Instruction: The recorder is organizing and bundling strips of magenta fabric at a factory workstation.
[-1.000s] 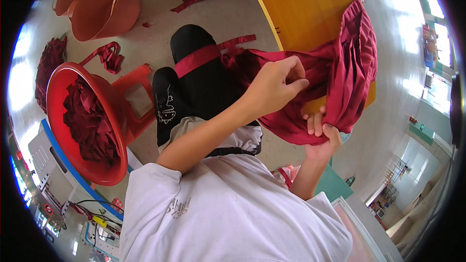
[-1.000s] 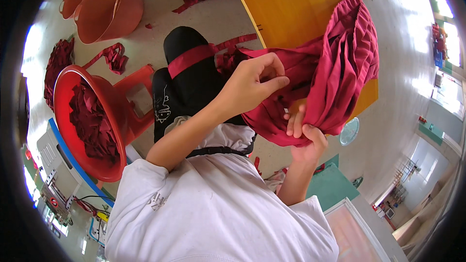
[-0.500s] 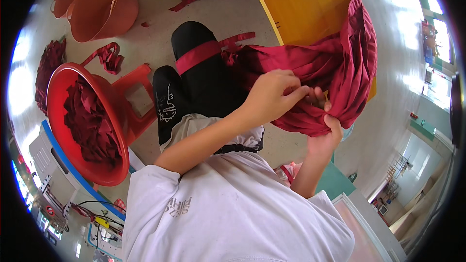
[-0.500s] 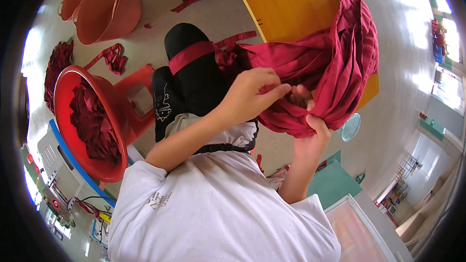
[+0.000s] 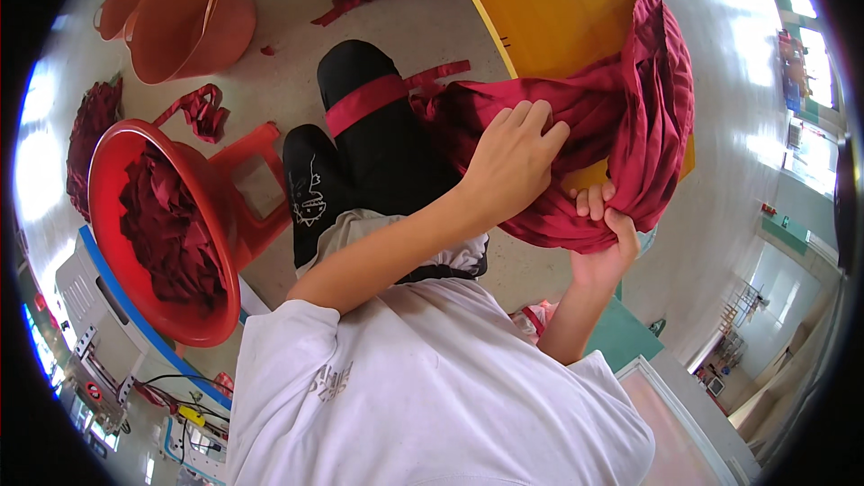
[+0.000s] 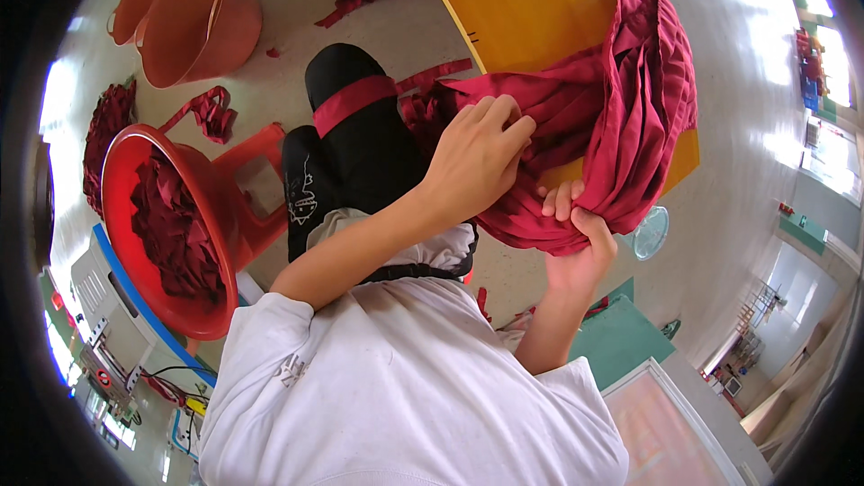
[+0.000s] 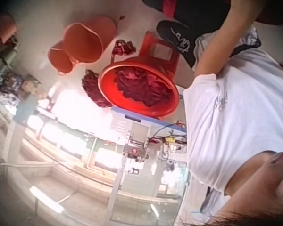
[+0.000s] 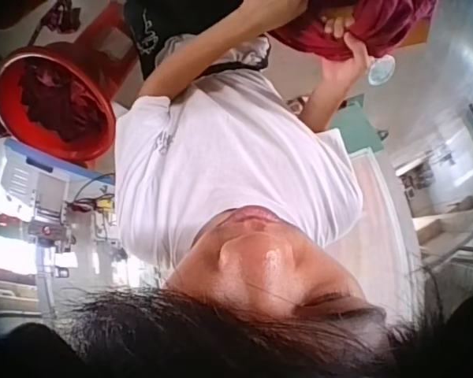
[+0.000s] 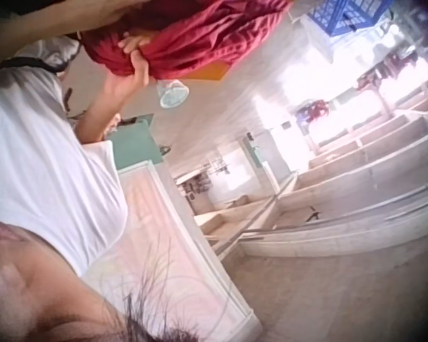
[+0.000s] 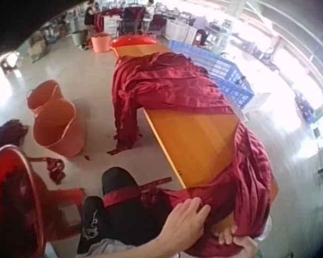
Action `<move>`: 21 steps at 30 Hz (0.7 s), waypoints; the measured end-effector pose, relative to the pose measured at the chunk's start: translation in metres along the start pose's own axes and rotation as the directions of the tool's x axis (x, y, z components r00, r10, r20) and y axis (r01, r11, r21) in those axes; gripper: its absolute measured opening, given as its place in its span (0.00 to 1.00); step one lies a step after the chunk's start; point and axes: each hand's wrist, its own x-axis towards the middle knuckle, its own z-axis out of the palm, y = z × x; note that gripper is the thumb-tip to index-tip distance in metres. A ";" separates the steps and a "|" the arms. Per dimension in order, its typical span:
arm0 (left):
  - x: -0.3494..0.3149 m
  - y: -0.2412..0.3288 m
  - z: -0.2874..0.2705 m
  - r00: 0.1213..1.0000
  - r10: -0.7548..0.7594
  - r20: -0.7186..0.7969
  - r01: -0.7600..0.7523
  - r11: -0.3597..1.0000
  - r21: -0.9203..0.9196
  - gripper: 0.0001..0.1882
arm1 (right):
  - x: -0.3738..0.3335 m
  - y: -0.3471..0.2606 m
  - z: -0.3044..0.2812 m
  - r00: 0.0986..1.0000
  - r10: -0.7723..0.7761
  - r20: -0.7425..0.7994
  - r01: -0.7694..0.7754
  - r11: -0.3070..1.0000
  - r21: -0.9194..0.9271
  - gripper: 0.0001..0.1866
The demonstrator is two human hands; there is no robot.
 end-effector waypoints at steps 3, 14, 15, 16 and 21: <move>-0.001 0.006 0.001 0.996 -0.089 -0.005 0.088 0.991 -0.103 0.07 | -0.002 -0.001 0.013 0.991 -0.016 -0.130 0.012 0.999 -0.036 0.14; 0.012 0.002 0.000 0.767 -0.478 0.428 0.611 0.343 -0.713 0.06 | -0.005 0.001 -0.008 0.996 0.025 -0.084 -0.034 0.993 -0.114 0.13; 0.009 0.001 0.004 0.767 -0.478 0.427 0.611 0.343 -0.714 0.06 | -0.005 0.000 -0.005 0.993 0.047 -0.105 -0.061 0.989 -0.137 0.14; 0.010 0.005 0.001 0.749 -0.430 0.504 0.617 0.177 -0.767 0.06 | -0.004 0.000 -0.003 0.990 0.067 -0.127 -0.087 0.983 -0.160 0.15; -0.003 0.028 -0.014 0.825 -0.218 0.522 0.564 0.255 -0.785 0.07 | -0.004 0.005 -0.009 0.959 0.069 -0.274 -0.111 0.984 -0.138 0.17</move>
